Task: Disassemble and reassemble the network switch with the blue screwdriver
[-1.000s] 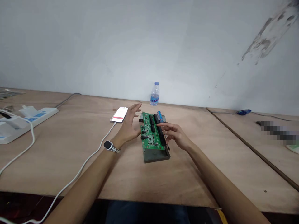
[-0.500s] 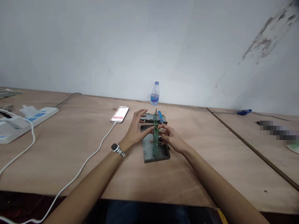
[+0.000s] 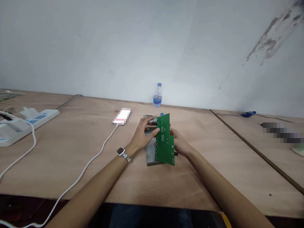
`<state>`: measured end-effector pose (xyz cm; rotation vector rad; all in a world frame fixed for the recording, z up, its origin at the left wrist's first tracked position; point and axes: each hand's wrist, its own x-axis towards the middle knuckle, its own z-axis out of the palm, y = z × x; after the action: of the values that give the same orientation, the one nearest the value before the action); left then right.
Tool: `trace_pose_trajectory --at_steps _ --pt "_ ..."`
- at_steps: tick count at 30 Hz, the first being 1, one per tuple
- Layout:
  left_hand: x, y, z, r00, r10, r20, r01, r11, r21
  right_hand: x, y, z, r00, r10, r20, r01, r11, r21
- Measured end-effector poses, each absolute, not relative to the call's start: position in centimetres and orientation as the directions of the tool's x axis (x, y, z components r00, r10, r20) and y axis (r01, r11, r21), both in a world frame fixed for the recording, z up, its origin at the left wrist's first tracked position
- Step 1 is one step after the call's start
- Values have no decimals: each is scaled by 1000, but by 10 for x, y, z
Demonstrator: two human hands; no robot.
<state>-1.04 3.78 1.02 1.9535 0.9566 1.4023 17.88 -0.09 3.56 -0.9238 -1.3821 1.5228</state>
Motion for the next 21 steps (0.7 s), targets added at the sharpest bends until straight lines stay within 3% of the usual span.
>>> trace_pose_trajectory --at_steps 5,9,14,18,21 --pt "-14 43 14 163 912 376 37 -386 922 189 8 32 -236 971 25 -60 12 -998" --pt "-16 48 14 116 965 234 -121 -220 968 195 12 31 -122 986 111 -24 109 -994" --pt "-17 49 14 160 984 84 -85 -71 994 196 15 31 -18 978 206 -16 206 -978" --pt "-17 48 15 317 946 72 -37 -63 997 194 14 30 43 946 323 -26 324 -946" --pt "-16 46 17 400 914 69 -35 -60 998 190 10 31 -12 928 372 -54 370 -927"
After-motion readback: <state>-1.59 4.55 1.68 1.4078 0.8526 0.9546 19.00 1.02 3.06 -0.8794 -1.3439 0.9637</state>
